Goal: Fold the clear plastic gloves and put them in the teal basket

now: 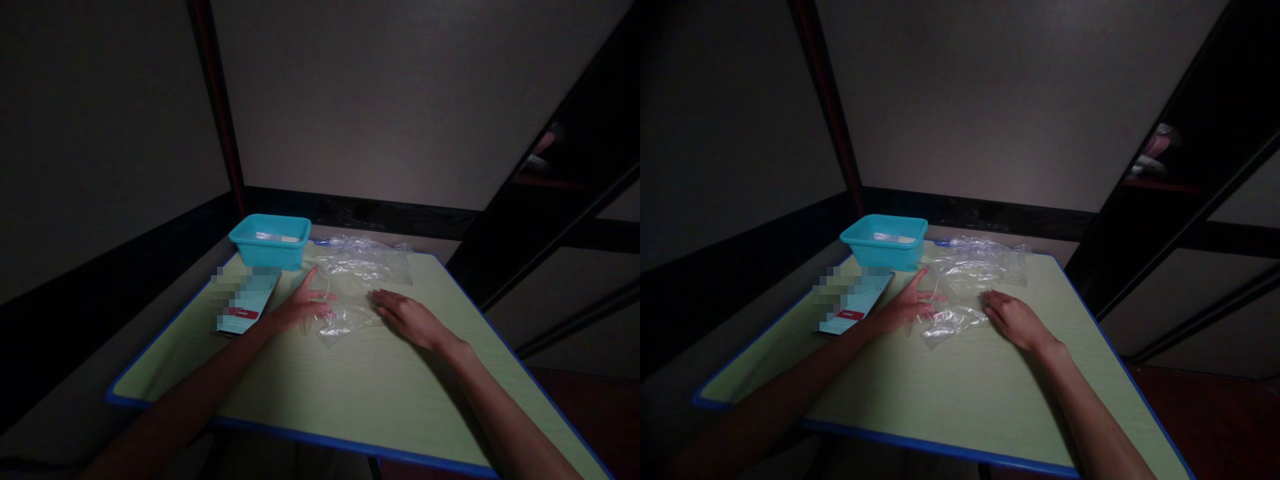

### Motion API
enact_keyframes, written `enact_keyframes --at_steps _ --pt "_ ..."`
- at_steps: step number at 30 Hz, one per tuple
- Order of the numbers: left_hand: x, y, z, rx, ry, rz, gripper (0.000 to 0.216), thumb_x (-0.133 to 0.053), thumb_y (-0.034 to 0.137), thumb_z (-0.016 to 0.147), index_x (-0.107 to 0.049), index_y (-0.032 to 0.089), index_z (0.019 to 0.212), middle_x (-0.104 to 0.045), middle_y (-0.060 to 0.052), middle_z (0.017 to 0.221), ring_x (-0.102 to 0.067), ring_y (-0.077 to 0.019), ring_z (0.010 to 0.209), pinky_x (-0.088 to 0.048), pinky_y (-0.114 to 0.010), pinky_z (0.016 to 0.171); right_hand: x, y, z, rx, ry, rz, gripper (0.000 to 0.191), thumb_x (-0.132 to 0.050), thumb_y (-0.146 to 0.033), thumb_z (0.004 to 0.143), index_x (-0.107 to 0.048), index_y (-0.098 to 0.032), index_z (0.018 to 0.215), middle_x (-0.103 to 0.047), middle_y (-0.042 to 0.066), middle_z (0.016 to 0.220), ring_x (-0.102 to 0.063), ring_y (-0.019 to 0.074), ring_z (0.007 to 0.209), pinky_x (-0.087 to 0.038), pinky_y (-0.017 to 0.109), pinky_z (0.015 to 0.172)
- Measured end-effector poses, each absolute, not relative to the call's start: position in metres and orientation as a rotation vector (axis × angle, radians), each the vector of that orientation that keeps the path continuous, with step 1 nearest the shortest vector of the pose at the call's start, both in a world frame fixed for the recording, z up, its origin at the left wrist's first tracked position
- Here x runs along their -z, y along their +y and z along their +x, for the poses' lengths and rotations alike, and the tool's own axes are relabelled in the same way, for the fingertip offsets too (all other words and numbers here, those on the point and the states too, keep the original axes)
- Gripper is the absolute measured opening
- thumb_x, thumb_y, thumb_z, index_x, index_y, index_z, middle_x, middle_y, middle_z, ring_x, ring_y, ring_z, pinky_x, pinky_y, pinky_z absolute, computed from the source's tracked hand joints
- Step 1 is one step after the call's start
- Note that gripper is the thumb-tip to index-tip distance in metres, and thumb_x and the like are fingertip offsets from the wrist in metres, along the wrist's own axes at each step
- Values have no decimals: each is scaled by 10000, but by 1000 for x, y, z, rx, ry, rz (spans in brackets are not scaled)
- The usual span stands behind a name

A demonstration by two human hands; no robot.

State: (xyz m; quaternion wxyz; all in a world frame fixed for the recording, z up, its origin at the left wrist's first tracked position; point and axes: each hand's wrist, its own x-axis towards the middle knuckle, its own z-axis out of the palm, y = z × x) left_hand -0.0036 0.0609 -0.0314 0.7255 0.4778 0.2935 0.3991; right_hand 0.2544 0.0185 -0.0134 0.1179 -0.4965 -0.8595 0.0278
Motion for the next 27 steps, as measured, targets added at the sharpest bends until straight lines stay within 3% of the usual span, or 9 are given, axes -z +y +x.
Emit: enact_keyframes --at_steps 6,11,15,20,24,27 --pt "29 58 -6 -763 624 1226 1057 -771 84 572 -133 234 1402 -684 -74 840 -690 -197 652 -516 -265 616 12 12 251 -153 -2554 -1483 412 -379 -293 920 -493 -122 1276 -516 144 1307 -488 250 1198 -414 399 994" --pt "34 58 -5 -781 629 1343 1068 -764 89 574 -131 316 1404 -569 -117 1133 -672 -168 706 -506 -262 628 8 7 247 -212 -2667 -1455 438 -370 -304 929 -459 -109 1311 -458 154 1355 -445 252 1233 -394 381 1011" --pt "38 59 -4 -773 637 1379 1115 -768 104 573 -75 316 1421 -482 -146 1264 -622 -106 642 -499 -254 601 3 4 243 -183 -2698 -1457 420 -389 -272 925 -474 -92 1296 -499 170 1317 -467 272 1213 -401 398 1000" --pt "34 55 -4 -737 657 1367 1076 -722 109 615 -45 323 1425 -516 -147 1247 -544 -32 486 -452 -192 462 -4 1 243 -116 -2646 -1407 355 -400 -265 928 -527 -156 1240 -597 130 1209 -568 246 1090 -465 389 923" --pt "32 54 -4 -736 674 1387 1027 -651 73 649 -30 313 1431 -592 -124 1163 -490 0 411 -395 -141 387 -9 0 244 -101 -2661 -1307 312 -372 -270 938 -614 -178 1112 -682 82 1039 -633 219 951 -448 421 934" --pt "31 54 -5 -760 666 1376 1026 -621 29 630 -46 298 1435 -627 -103 1118 -443 13 399 -360 -115 363 -8 1 247 48 -2561 -1446 307 -382 -228 912 -629 -169 1082 -702 97 916 -651 246 878 -494 434 829"
